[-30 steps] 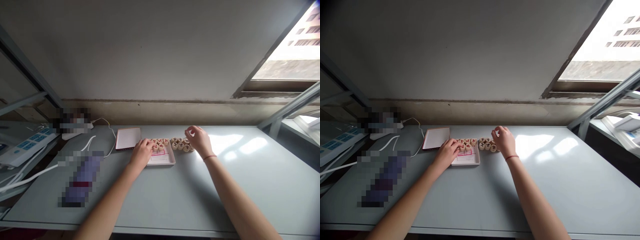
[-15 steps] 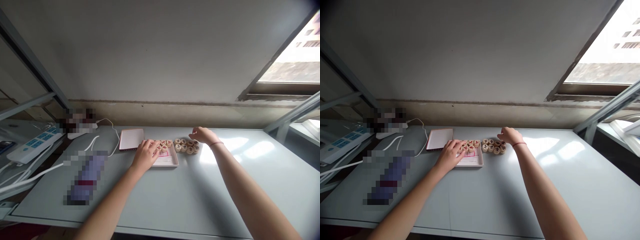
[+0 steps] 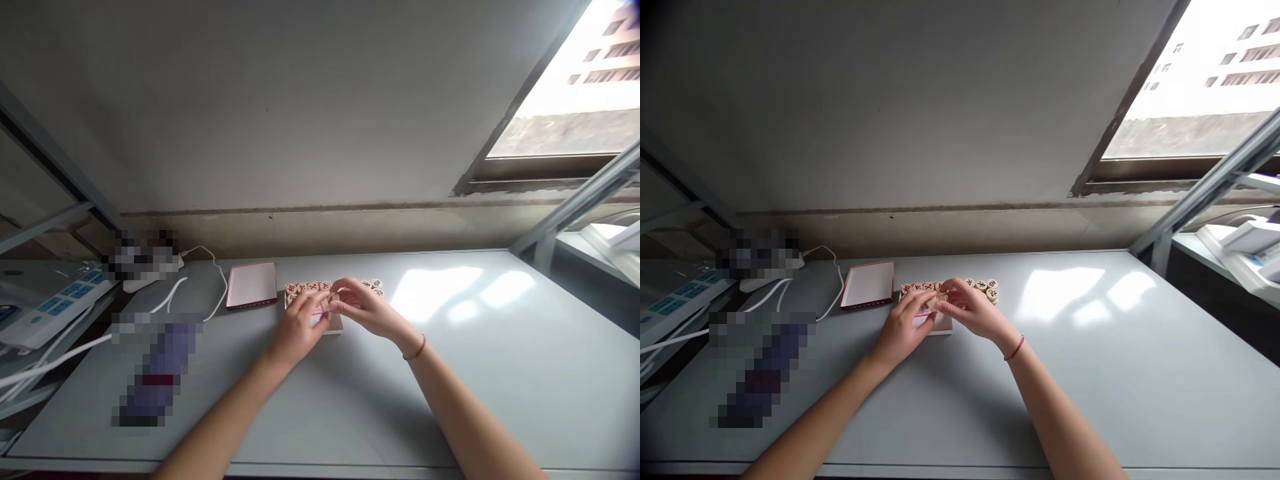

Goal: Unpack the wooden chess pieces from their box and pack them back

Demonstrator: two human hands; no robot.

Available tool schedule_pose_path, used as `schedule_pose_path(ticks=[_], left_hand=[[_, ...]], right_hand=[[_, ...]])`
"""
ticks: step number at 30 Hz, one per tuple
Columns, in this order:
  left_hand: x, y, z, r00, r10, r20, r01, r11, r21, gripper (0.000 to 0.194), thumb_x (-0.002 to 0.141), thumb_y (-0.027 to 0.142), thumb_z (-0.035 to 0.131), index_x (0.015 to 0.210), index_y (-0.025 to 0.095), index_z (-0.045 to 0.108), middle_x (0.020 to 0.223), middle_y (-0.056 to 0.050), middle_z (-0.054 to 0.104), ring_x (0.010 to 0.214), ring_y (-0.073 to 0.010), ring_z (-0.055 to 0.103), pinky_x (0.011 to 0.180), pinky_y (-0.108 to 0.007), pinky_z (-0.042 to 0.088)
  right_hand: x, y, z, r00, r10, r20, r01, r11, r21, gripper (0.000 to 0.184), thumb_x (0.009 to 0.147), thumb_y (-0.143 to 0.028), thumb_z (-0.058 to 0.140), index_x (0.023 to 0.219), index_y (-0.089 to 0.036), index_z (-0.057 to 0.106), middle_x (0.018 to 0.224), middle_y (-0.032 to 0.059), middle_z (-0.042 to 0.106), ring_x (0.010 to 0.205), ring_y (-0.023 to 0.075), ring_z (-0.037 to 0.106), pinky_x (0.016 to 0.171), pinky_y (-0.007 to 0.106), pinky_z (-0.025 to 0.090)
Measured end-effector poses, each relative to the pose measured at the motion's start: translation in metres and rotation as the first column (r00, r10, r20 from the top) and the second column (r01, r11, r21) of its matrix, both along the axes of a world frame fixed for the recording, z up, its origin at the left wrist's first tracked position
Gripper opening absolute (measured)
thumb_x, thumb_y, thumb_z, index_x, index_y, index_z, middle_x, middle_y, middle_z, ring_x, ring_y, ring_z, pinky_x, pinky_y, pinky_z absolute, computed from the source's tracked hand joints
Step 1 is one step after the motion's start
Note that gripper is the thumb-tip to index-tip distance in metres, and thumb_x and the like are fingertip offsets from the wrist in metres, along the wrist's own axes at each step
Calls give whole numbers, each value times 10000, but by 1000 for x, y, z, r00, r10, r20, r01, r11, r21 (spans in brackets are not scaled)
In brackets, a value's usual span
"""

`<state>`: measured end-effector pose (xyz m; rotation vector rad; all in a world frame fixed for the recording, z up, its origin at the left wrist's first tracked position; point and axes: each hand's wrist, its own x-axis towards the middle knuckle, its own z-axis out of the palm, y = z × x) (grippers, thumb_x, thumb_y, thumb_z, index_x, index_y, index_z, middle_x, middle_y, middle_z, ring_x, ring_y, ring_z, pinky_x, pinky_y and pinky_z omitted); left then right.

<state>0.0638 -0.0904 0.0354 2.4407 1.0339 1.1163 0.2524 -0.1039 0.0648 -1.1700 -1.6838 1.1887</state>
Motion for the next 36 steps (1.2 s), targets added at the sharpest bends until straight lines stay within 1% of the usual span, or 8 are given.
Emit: schedule_pose_path(ticks=[3,8,13,18,23,26,31,36], left_hand=[[0,11,-1,999,31,-35,-33,998,-45,261,842,136,521,1071,242,589,1082,-49,619,1078,-186,579,930,-330,477],[6,27,-5,987,-58,-151,54,998,-26,155,764,87,566,829,221,608,956,-17,690,972,-184,601,879,-334,455],[16,30,-4,933,14,-360,-3,1000,30,102,786,140,608,764,237,628,915,14,704,944,-198,574,840,-366,404],[18,34,-2,872,15,-489,62,988,141,75,846,243,610,816,249,679,1016,-23,671,980,-214,522,808,-363,392],[3,35,-2,891,89,-446,3,979,202,106,858,287,598,873,243,694,1012,-35,661,935,-206,519,773,-343,394],[-13,34,-1,918,121,-379,-45,978,205,148,881,261,549,926,245,689,964,-35,661,902,-190,528,773,-326,403],[-32,33,3,931,116,-346,-64,985,159,161,881,239,526,904,235,686,895,-23,659,842,-177,534,767,-311,414],[-48,28,-2,940,87,-330,-49,991,120,172,879,212,512,909,231,680,869,-16,668,820,-167,552,767,-310,417]], right_hand=[[8,3,-5,995,-87,-44,87,996,-1,326,837,-500,554,996,-219,511,894,48,673,808,169,632,729,318,510],[15,1,-6,979,-201,-23,202,979,30,356,824,-541,543,973,-219,505,868,46,655,728,161,624,668,312,504],[17,-2,-2,966,-259,0,258,963,80,302,828,-495,555,958,-229,497,860,33,653,682,137,594,592,269,476],[17,0,-9,954,-269,129,241,950,197,183,837,-400,563,911,-233,574,841,19,645,678,131,586,623,272,491],[5,5,-27,890,-335,310,192,891,411,173,840,-232,553,987,-232,644,1043,68,587,719,122,583,704,285,497],[-7,8,-33,828,-355,434,113,864,491,221,829,-145,540,1008,-228,639,999,64,603,813,157,581,752,298,464],[-22,12,-37,695,-414,588,41,839,542,141,798,-98,540,839,-209,615,887,52,616,852,191,530,745,303,389],[-25,13,-39,659,-443,608,40,828,559,131,818,-122,530,763,-208,611,860,52,604,830,190,509,727,297,376]])
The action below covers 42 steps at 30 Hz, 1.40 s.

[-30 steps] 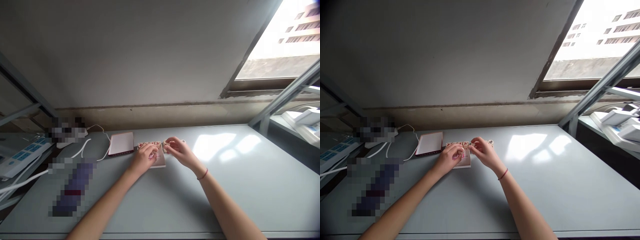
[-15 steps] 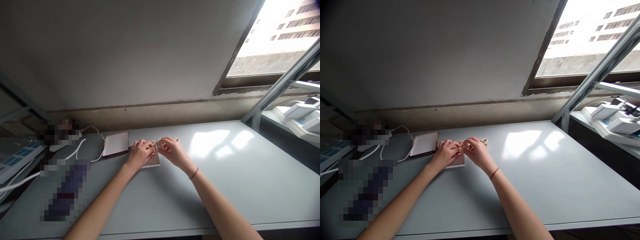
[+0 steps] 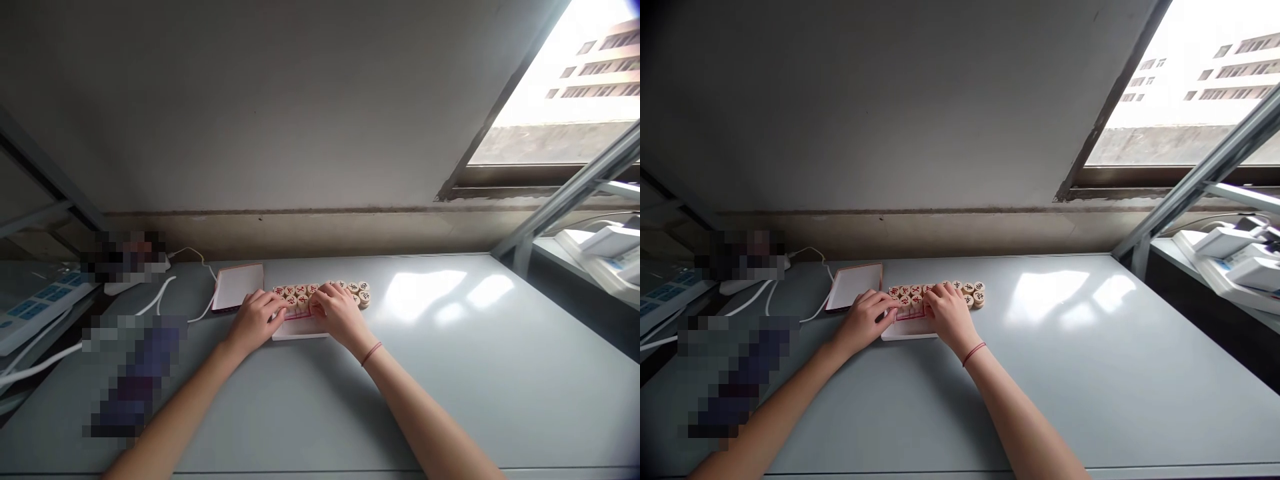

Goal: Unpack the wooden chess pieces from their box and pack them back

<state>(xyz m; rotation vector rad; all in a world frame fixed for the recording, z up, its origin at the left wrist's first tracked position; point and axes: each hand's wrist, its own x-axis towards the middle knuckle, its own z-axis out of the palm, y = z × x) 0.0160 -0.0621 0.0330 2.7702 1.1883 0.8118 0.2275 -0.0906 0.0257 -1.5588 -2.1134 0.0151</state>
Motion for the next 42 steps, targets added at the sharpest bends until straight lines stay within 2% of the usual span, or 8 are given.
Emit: schedule_pose_path(ticks=[4,7,10,16,27,31,35,42], left_hand=[[-11,-1,-6,991,11,133,2,995,-97,169,889,207,500,899,217,668,865,-10,671,822,-155,564,776,-296,442],[-16,1,-6,983,-6,186,28,993,-117,171,886,189,493,898,214,661,850,-8,669,816,-150,577,775,-290,455],[-20,2,-4,978,-8,208,33,993,-115,179,885,178,485,898,216,660,839,-5,670,810,-148,585,777,-290,461],[-24,0,-2,976,0,218,32,989,-143,179,883,186,487,872,217,663,835,-6,687,784,-150,591,760,-291,471],[-20,-3,-9,973,-24,229,47,994,-94,166,866,180,516,905,218,673,861,-28,645,846,-169,574,803,-315,491],[-16,-11,-4,969,-22,247,44,996,-83,293,863,267,576,1155,237,590,1021,-54,622,976,-197,568,895,-358,489],[-9,-20,3,959,-56,276,93,989,-120,472,885,332,567,1335,278,435,1215,-71,572,1145,-215,535,967,-375,472],[-8,-22,5,934,-98,345,168,969,-182,265,913,232,518,1172,245,571,1099,-43,619,1039,-167,604,915,-293,497]], right_hand=[[12,3,5,994,0,-109,0,1000,-5,122,853,-208,514,835,-205,635,902,59,626,838,187,547,747,291,408],[27,11,13,966,-167,-199,148,983,-108,213,881,-276,461,966,-194,639,1021,72,632,739,153,582,682,270,431],[36,25,23,956,-276,-95,243,934,-262,287,861,-336,474,1056,-201,636,1111,73,632,711,145,598,674,269,432],[25,54,37,947,-239,216,317,817,-483,356,780,-348,554,1092,-212,655,998,86,684,848,218,626,640,273,417],[16,63,41,929,-293,225,364,830,-423,310,755,-290,574,1010,-159,693,964,116,700,852,245,649,652,294,451],[4,32,47,944,-266,-195,196,928,-316,327,780,-394,593,1005,-177,684,960,73,711,802,207,666,694,303,507],[-24,-4,41,730,-90,-678,-246,890,-383,392,780,-469,605,1041,-180,654,959,83,708,741,183,676,562,276,554],[-40,-12,30,586,-49,-809,-374,869,-324,344,777,-465,627,965,-177,642,915,74,702,770,176,668,615,287,569]])
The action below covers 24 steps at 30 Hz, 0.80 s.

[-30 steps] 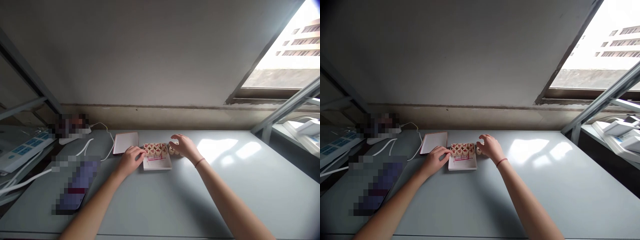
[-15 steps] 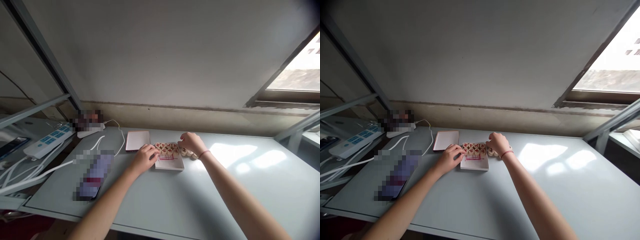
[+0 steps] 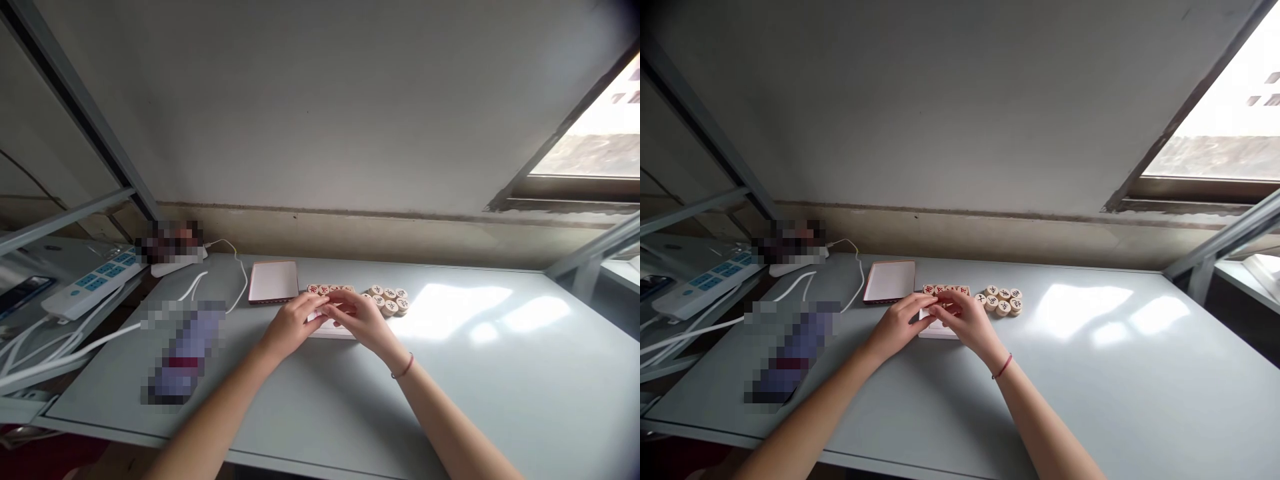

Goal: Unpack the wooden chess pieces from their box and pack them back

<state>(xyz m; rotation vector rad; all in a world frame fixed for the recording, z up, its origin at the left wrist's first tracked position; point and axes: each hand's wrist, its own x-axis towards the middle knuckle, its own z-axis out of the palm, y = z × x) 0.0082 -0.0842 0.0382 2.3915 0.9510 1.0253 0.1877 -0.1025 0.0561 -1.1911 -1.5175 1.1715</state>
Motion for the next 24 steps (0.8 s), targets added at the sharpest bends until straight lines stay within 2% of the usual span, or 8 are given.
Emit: schedule_pose_path(ticks=[2,6,10,14,19,24], left_hand=[[-4,2,-1,1000,18,-25,-18,1000,-17,255,892,193,531,1135,241,591,1073,-45,590,1016,-161,606,896,-278,496],[-9,7,-3,995,17,-94,-23,998,-65,138,844,139,549,922,215,634,1005,-34,566,883,-135,614,829,-267,501],[-8,11,-6,987,-26,-160,18,998,-52,110,812,116,585,855,205,635,962,-28,629,922,-162,584,846,-297,490],[-7,11,-7,973,-14,-228,12,1000,-9,94,827,143,585,820,200,659,948,-38,660,935,-193,540,833,-329,492],[-9,7,-3,947,15,-320,-2,999,40,160,875,264,548,909,248,703,1070,-51,608,979,-216,500,870,-383,474],[-12,7,-1,945,68,-320,-51,997,62,192,865,204,519,938,239,693,1047,-62,595,961,-220,509,851,-383,477]], right_hand=[[5,1,-3,999,-41,-16,41,999,3,338,784,-462,627,969,-179,638,918,71,694,782,172,662,627,285,569],[14,1,-9,985,-171,-32,172,985,12,352,789,-489,616,942,-173,642,897,71,673,742,163,644,573,266,548],[18,0,-12,980,-196,15,195,980,47,336,799,-488,607,914,-174,637,852,69,668,722,165,646,600,267,541],[16,-3,-10,976,-185,113,171,978,119,261,819,-428,583,914,-190,632,970,87,644,760,163,645,641,277,554],[11,-8,-10,945,-162,283,76,954,291,201,860,-269,477,930,-210,655,1031,88,590,755,142,616,657,290,556],[0,-9,-20,873,-166,458,-36,915,401,256,854,-169,480,1060,-229,619,1044,81,614,848,172,615,715,309,539]])
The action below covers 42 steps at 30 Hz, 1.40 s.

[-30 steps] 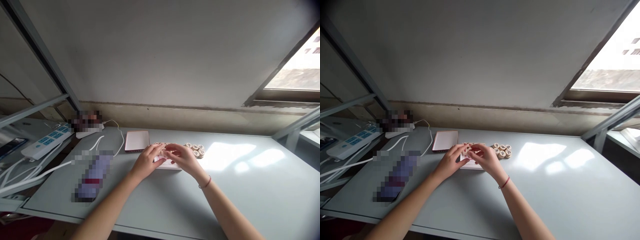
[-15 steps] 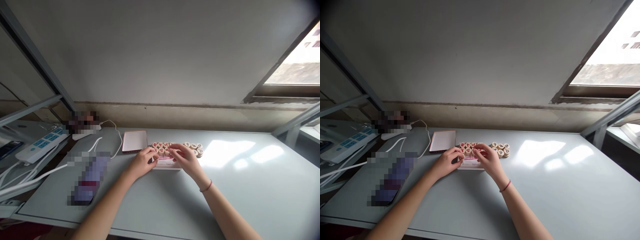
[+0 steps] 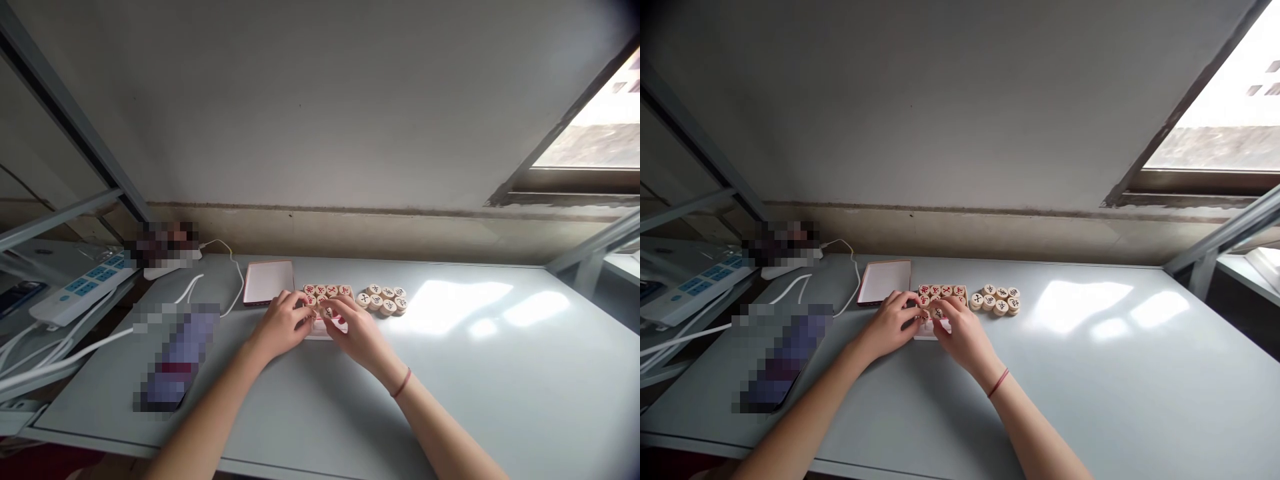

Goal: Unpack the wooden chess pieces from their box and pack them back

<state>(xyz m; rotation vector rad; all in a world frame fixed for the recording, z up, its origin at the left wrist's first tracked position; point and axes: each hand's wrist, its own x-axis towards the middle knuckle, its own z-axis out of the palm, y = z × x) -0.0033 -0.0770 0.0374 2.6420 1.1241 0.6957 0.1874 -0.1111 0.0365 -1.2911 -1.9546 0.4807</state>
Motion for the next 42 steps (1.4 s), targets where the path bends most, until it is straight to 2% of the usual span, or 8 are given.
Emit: schedule_pose_path(ticks=[7,13,21,26,29,33,38,42], left_hand=[[-3,8,-7,997,66,44,-65,998,-25,265,874,127,444,1007,223,651,955,-52,599,922,-198,543,833,-349,490],[-3,8,-9,996,71,48,-68,995,-67,216,882,162,462,965,216,654,884,-37,641,877,-189,585,799,-333,497],[-3,8,-10,995,84,57,-77,990,-115,203,893,168,465,975,215,644,920,-35,654,910,-191,598,812,-330,494],[1,6,-6,992,65,107,-59,997,-56,185,900,226,492,1014,226,637,925,-41,621,906,-185,584,830,-328,490],[3,5,-6,990,67,121,-64,998,-25,188,904,248,491,1015,226,642,922,-47,599,904,-187,568,837,-331,485],[6,1,-9,992,70,102,-70,998,-11,157,866,260,547,957,243,674,962,-48,575,904,-190,530,853,-340,470],[11,-3,-10,991,97,89,-94,995,-28,152,841,245,568,927,261,692,1007,-40,562,869,-180,495,841,-344,455],[10,-1,-10,989,112,99,-109,994,-32,149,839,234,567,919,247,692,991,-40,569,847,-175,487,845,-341,454]], right_hand=[[-11,1,-4,989,55,135,-63,997,52,193,867,-121,481,930,-221,634,966,57,638,881,175,605,783,311,495],[-8,0,-2,965,-23,261,27,1000,-11,150,848,-132,512,881,-207,637,852,52,661,819,202,587,709,313,481],[-12,0,1,978,18,207,1,996,-92,258,839,-119,490,1017,-217,649,968,49,701,912,191,624,789,298,472],[-6,1,3,991,13,135,-2,997,-82,266,860,-191,482,1075,-242,630,966,37,694,798,165,628,703,272,478],[14,10,7,978,-178,113,182,983,-26,261,876,-268,463,1063,-216,637,1041,69,667,658,138,604,650,272,471],[52,32,13,828,-487,279,519,853,-51,320,859,-306,450,1079,-174,642,1129,110,638,704,169,619,677,301,454],[80,59,15,776,-351,524,554,776,-302,330,775,-360,545,1023,-189,679,962,97,695,817,226,632,631,278,419],[84,72,16,767,-295,570,543,773,-330,294,734,-342,581,952,-184,697,920,101,702,798,223,633,599,265,406]])
